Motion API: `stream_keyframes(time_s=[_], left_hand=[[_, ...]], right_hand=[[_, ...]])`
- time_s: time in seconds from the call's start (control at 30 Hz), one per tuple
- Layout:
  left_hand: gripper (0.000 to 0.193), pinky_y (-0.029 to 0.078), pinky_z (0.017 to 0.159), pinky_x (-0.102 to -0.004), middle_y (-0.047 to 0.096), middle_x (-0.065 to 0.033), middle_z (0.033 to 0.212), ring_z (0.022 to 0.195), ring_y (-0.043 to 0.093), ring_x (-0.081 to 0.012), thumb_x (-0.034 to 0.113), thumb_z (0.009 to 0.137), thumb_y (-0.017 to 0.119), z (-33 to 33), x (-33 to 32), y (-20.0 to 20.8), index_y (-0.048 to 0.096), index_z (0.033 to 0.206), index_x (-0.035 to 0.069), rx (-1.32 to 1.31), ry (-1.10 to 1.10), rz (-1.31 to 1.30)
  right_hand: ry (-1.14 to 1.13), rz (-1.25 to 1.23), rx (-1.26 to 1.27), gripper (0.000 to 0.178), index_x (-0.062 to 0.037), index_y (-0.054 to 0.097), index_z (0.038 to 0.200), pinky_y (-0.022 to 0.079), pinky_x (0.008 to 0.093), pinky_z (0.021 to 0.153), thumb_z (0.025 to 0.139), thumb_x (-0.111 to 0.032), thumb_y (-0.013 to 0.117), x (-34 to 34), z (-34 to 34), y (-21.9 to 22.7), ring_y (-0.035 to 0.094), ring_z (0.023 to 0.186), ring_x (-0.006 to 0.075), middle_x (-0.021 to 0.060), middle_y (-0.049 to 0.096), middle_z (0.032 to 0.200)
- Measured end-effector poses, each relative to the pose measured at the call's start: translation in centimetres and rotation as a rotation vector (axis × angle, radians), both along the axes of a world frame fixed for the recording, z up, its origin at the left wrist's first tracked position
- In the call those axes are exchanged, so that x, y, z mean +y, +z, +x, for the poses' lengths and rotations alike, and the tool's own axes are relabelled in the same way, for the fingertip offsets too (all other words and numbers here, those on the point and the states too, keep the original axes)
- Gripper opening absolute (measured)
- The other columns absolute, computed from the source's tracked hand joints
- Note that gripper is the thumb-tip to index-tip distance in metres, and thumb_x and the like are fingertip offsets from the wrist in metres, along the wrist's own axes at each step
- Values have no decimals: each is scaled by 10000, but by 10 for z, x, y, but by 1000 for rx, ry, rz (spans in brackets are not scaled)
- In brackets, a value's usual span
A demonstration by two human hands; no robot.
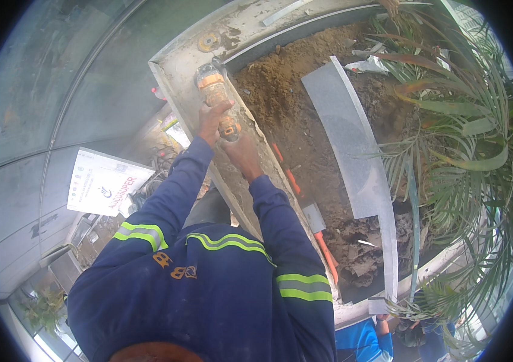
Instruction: The person positions a long metal strip along the edge of a concrete planter, then uses an angle grinder to cut the strip. Another worker assists by holding the strip in place during the cut.
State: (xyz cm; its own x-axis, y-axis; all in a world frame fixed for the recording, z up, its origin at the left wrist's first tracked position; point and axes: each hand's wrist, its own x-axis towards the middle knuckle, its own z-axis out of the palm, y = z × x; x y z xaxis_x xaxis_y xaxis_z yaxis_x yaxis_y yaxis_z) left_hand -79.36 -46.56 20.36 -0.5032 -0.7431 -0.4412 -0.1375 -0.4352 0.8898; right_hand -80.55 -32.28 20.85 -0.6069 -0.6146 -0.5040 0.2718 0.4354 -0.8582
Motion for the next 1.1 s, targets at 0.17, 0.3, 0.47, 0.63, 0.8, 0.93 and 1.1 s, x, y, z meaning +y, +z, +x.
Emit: stream_keyframes(time_s=[0.17, 0.3, 0.47, 0.63, 0.8, 0.93, 1.1], left_hand=[[487, 583, 665, -360, 656, -90, 940, 773, 665, -184, 148, 725, 877, 0, 0, -1, 600, 1099, 6, 22, 3, -20], [442, 585, 689, -352, 665, -59, 958, 792, 673, -168, 92, 768, 848, 0, 0, -5, 611, 1134, 20, 33, -18, 0], [531, 593, 686, -368, 656, -101, 973, 791, 676, -193, 117, 725, 874, -2, -2, -7, 558, 1132, -8, 39, -8, 8], [533, 590, 692, -372, 661, -105, 983, 807, 684, -199, 104, 726, 867, -3, 2, 10, 561, 1146, -19, 14, 49, -16], [440, 600, 757, -364, 673, -70, 1002, 872, 705, -202, 120, 819, 807, 24, 15, 30, 598, 1197, 34, 198, 146, 68], [426, 611, 774, -402, 675, -90, 995, 873, 712, -237, 171, 859, 780, 23, 21, 72, 585, 1214, 42, 393, 198, 240], [373, 630, 699, -429, 675, -114, 919, 788, 725, -265, 200, 853, 765, 7, 12, 45, 588, 1136, 31, 427, 235, 473]], right_hand=[[-2, -8, 1, 292, 22, 663, 992, 465, 347, 455, 817, -203, 729, 1, -2, 10, 590, 470, 175, 67, 609, 632], [-2, 13, -18, 277, 24, 658, 966, 457, 343, 442, 824, -204, 725, 3, -4, 14, 586, 460, 174, 67, 602, 619], [3, -4, -20, 252, 18, 663, 927, 454, 332, 437, 830, -208, 718, 3, -7, 12, 588, 458, 170, 66, 598, 606], [52, 34, -52, 253, 22, 663, 924, 460, 330, 442, 823, -205, 709, 2, -13, 24, 588, 466, 160, 68, 604, 625], [159, 90, 388, 369, 55, 633, 998, 538, 479, 689, 797, -237, 735, 9, 0, 42, 702, 755, 391, 239, 691, 804], [249, 324, 627, 415, 23, 568, 1004, 538, 532, 745, 814, -297, 751, 21, 2, 88, 699, 884, 444, 274, 669, 936], [286, 413, 911, 434, 1, 551, 1010, 560, 522, 689, 828, -337, 752, 19, -4, 88, 715, 831, 433, 236, 631, 1012]])
